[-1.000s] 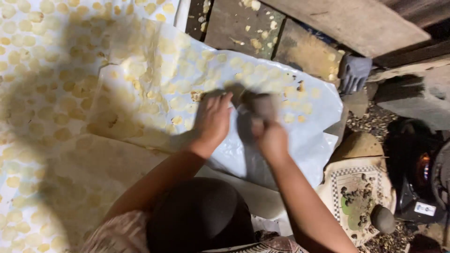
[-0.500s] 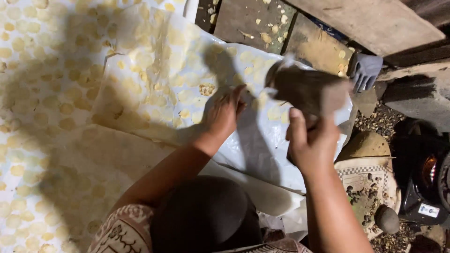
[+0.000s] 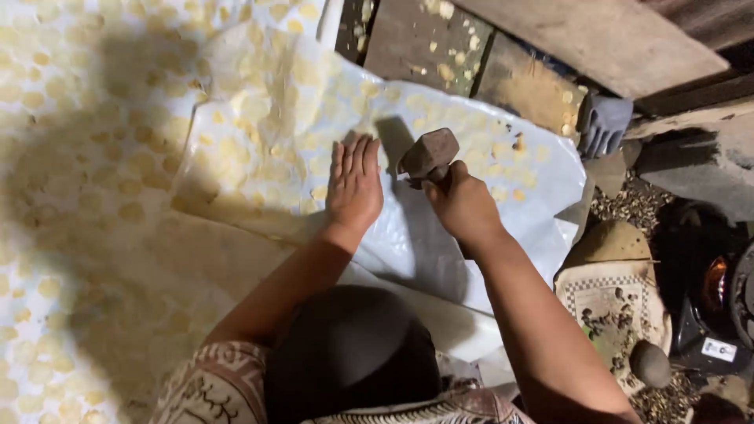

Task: Processing nuts by cracking shells with a stone and flattening items with a hammer.

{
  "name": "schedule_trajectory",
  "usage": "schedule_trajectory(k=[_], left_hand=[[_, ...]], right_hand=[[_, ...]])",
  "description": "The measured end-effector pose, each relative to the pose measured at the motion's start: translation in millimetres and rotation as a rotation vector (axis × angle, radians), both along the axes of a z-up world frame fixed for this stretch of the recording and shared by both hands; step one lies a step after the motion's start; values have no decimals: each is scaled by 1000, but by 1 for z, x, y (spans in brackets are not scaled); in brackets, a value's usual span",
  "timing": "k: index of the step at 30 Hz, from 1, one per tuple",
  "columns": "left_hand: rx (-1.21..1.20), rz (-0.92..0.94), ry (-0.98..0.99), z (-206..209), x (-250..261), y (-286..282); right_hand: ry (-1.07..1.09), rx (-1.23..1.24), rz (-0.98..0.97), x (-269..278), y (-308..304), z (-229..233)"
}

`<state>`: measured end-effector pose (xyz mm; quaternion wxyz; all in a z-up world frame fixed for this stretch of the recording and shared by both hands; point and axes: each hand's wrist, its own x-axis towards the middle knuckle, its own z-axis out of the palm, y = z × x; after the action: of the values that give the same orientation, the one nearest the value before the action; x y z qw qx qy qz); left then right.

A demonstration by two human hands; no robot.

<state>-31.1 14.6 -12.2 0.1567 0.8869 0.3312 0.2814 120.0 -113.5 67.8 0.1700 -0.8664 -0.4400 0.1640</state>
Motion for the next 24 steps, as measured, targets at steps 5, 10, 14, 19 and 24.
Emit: schedule_trajectory(k=[5,10,14,19,24], left_hand=[[-51,9,23,-11,-4,-7],[-153,-75,108,12,10,0],[-57,-92,238,-10,37,21],[-21,-127,225,-10,25,32],[296,-242,218,-61,18,58]], right_hand=[[-45,44,-102,-18,-13,-22],[-40,51,-209,-11,-14,-51],[33,56,-252,-15,-41,-38],[131,-2,-382,-31,-85,-43],[306,-151,70,58,-166,-43]])
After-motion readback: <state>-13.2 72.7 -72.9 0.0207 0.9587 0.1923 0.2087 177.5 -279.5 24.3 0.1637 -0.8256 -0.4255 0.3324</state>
